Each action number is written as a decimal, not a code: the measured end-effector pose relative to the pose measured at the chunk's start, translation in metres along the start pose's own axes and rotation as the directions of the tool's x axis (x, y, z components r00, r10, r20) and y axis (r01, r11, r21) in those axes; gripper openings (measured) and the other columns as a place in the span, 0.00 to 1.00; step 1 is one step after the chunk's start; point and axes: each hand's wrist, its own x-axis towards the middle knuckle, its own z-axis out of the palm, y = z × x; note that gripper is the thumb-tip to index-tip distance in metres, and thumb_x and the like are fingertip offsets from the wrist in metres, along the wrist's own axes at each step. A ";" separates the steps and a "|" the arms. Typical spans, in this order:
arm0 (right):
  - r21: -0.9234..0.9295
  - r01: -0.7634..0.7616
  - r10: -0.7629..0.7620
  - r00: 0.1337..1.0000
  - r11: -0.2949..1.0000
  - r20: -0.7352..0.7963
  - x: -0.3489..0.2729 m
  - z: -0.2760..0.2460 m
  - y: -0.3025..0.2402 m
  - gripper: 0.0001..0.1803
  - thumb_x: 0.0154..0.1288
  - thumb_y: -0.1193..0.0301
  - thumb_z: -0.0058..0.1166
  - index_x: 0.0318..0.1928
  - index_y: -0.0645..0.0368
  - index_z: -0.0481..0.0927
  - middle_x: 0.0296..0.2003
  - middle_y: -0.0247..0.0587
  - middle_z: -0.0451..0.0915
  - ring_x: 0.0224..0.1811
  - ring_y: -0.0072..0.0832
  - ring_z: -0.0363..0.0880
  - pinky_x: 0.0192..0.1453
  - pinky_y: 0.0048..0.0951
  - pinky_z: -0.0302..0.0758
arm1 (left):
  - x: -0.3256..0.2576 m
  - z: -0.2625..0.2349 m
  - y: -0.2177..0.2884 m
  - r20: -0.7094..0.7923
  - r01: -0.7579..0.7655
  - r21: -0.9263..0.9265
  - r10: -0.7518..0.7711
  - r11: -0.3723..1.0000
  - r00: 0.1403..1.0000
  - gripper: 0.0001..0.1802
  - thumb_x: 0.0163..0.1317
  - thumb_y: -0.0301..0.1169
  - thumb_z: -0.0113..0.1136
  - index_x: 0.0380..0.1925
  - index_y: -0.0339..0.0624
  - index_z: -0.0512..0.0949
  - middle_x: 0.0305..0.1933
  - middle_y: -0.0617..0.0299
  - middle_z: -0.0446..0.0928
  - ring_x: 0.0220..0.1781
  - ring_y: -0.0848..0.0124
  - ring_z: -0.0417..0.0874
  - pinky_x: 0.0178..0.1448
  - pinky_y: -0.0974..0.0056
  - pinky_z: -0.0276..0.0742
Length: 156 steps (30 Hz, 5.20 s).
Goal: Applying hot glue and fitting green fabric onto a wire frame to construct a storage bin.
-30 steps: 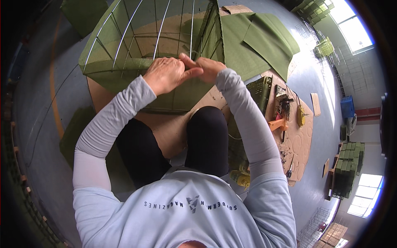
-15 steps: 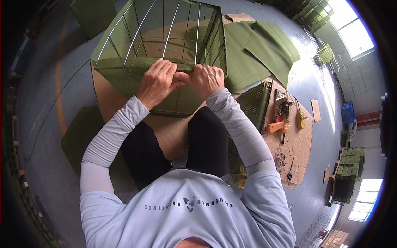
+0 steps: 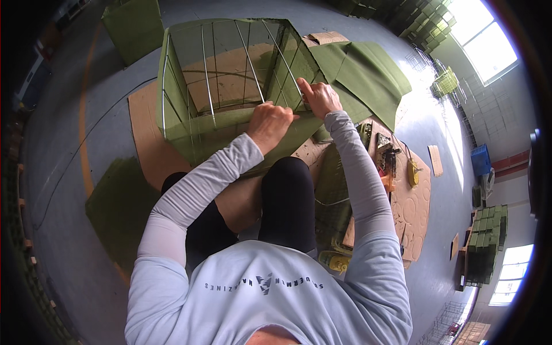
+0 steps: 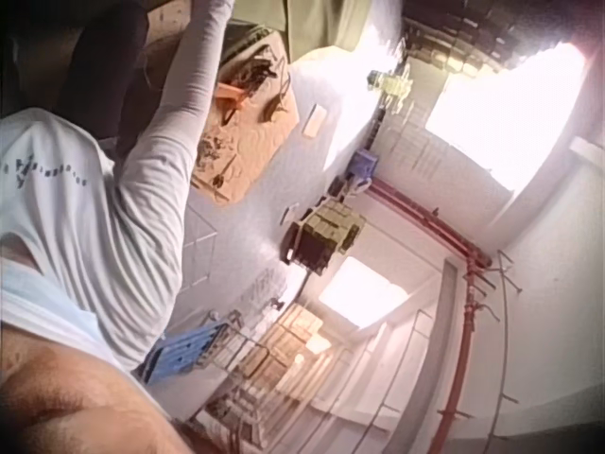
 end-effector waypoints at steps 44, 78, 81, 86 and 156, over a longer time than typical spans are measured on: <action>-0.080 -0.147 0.141 0.988 0.986 -0.068 0.109 0.016 0.049 0.30 0.73 0.54 0.40 0.29 0.71 0.80 0.35 0.65 0.80 0.41 0.58 0.79 0.48 0.49 0.73 | -0.043 -0.056 -0.260 0.007 0.502 -0.444 -0.557 0.742 0.831 0.47 0.69 0.62 0.34 0.71 0.31 0.44 0.76 0.42 0.43 0.78 0.54 0.42 0.78 0.58 0.42; -0.366 -0.042 -0.021 0.986 0.930 -0.166 0.094 0.016 0.063 0.25 0.70 0.57 0.46 0.27 0.68 0.79 0.26 0.61 0.80 0.30 0.52 0.81 0.42 0.47 0.77 | -0.033 -0.047 -0.242 -0.042 0.502 -0.042 -0.503 0.864 0.863 0.48 0.62 0.45 0.60 0.69 0.27 0.47 0.75 0.40 0.46 0.77 0.52 0.47 0.78 0.58 0.48; -0.433 -0.048 -0.053 0.975 0.900 -0.218 0.093 0.017 0.051 0.25 0.70 0.56 0.47 0.28 0.69 0.79 0.28 0.63 0.80 0.31 0.54 0.81 0.41 0.48 0.76 | -0.040 -0.046 -0.249 -0.025 0.514 -0.042 -0.515 0.857 0.857 0.48 0.61 0.45 0.60 0.69 0.27 0.47 0.75 0.40 0.46 0.77 0.52 0.47 0.78 0.58 0.48; -0.174 -0.112 0.108 0.994 0.978 -0.035 0.080 0.010 0.078 0.32 0.72 0.51 0.41 0.24 0.69 0.78 0.23 0.61 0.78 0.30 0.54 0.81 0.39 0.48 0.75 | -0.036 -0.042 -0.248 -0.042 0.539 -0.057 -0.542 0.840 0.839 0.49 0.60 0.45 0.61 0.70 0.27 0.45 0.75 0.39 0.46 0.77 0.52 0.47 0.78 0.59 0.46; -0.124 -0.556 0.569 0.810 0.822 0.141 -0.009 -0.010 0.042 0.27 0.71 0.55 0.45 0.64 0.57 0.66 0.35 0.52 0.82 0.38 0.50 0.81 0.42 0.44 0.76 | -0.028 -0.106 -0.221 0.177 0.715 -0.027 -0.701 0.698 0.691 0.38 0.71 0.44 0.45 0.70 0.30 0.46 0.75 0.40 0.46 0.76 0.46 0.49 0.75 0.48 0.47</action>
